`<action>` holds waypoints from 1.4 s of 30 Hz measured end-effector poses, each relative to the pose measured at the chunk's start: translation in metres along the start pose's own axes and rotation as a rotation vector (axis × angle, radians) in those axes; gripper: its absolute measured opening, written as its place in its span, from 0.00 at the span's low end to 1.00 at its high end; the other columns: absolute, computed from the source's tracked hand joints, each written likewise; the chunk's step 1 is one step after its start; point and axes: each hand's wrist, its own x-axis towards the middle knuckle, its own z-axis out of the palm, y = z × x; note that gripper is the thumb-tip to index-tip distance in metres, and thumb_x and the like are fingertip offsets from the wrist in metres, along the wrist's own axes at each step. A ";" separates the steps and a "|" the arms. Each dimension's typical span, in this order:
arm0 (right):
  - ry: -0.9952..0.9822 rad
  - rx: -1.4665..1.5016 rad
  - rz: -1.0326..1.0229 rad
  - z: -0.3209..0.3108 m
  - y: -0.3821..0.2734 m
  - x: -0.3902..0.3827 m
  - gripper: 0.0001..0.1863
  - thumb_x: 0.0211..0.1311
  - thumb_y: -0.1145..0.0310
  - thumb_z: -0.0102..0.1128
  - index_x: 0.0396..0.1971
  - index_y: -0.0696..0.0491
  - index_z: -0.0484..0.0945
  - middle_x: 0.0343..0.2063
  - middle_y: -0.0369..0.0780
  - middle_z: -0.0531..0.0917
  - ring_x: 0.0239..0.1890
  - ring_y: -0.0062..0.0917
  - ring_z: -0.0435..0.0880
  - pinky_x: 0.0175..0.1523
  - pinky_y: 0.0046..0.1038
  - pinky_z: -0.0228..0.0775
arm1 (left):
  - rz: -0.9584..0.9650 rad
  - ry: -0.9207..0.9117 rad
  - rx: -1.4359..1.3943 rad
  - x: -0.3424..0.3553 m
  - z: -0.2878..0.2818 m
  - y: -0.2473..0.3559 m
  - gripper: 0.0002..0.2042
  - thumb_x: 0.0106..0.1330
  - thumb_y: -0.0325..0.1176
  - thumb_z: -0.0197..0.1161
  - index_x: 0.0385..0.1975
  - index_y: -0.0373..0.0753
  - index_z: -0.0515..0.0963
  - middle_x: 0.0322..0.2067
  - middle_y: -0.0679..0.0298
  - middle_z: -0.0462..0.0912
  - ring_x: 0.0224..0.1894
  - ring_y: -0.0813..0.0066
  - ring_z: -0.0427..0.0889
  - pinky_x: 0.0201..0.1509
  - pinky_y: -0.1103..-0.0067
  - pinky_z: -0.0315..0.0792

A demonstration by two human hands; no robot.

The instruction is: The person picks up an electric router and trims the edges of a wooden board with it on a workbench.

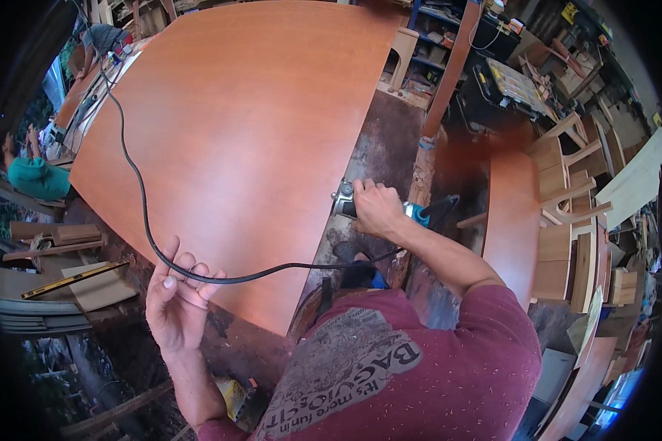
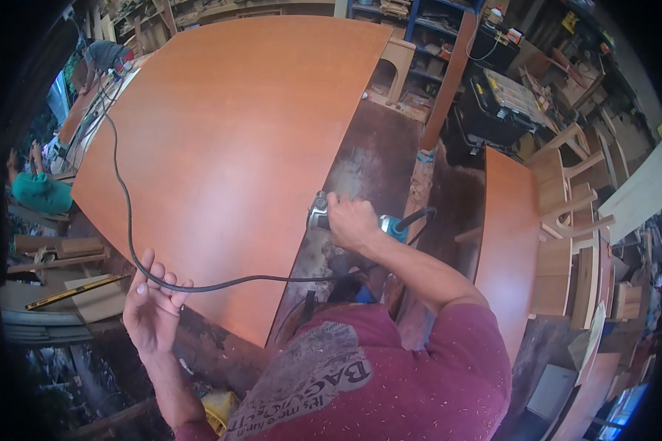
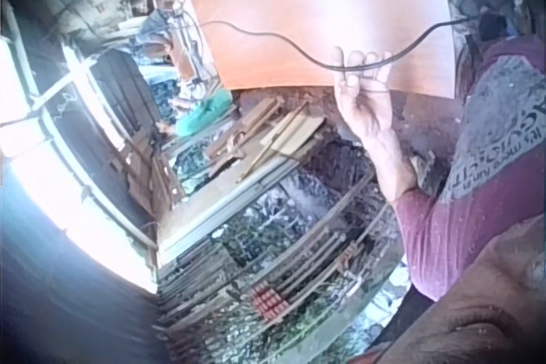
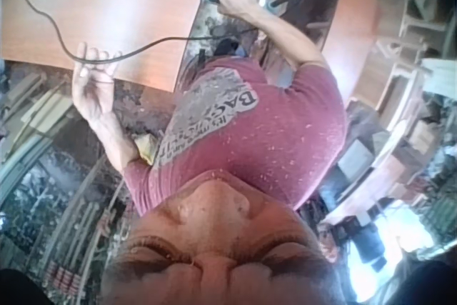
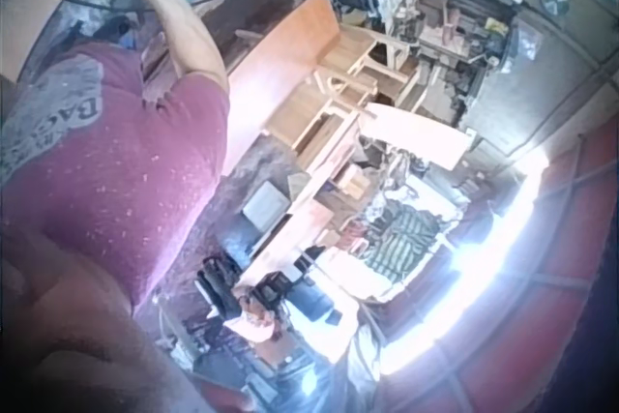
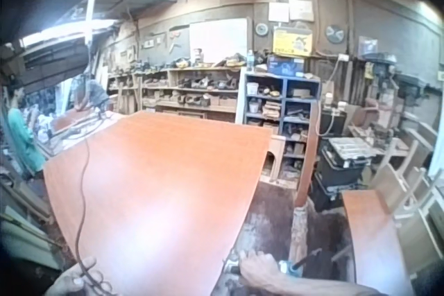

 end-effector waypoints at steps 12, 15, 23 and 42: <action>0.003 0.039 0.014 0.013 -0.052 -0.053 0.33 0.41 0.63 0.78 0.45 0.62 0.72 0.39 0.55 0.84 0.40 0.48 0.88 0.42 0.44 0.84 | -0.029 -0.007 -0.123 -0.048 -0.015 -0.002 0.34 0.70 0.34 0.57 0.74 0.30 0.57 0.68 0.42 0.71 0.66 0.49 0.77 0.71 0.45 0.68; -0.010 0.023 -0.007 0.014 -0.064 -0.062 0.33 0.41 0.63 0.78 0.45 0.62 0.72 0.39 0.54 0.84 0.40 0.48 0.88 0.41 0.44 0.84 | -0.047 -0.003 -0.162 -0.055 -0.014 0.002 0.34 0.70 0.35 0.57 0.74 0.30 0.57 0.68 0.42 0.71 0.66 0.50 0.77 0.72 0.46 0.68; 0.030 0.082 -0.021 0.020 -0.096 -0.098 0.32 0.41 0.63 0.78 0.45 0.61 0.72 0.38 0.52 0.83 0.36 0.47 0.89 0.38 0.42 0.83 | -0.079 -0.112 -0.189 -0.066 -0.013 0.017 0.34 0.72 0.35 0.57 0.75 0.29 0.55 0.71 0.43 0.66 0.69 0.50 0.73 0.74 0.47 0.65; 0.005 0.045 -0.010 0.032 -0.161 -0.160 0.35 0.38 0.60 0.80 0.45 0.61 0.72 0.37 0.52 0.83 0.36 0.47 0.89 0.37 0.43 0.83 | -0.179 -0.188 -0.164 -0.123 -0.053 0.050 0.31 0.73 0.34 0.55 0.73 0.28 0.58 0.70 0.44 0.69 0.69 0.52 0.73 0.77 0.50 0.63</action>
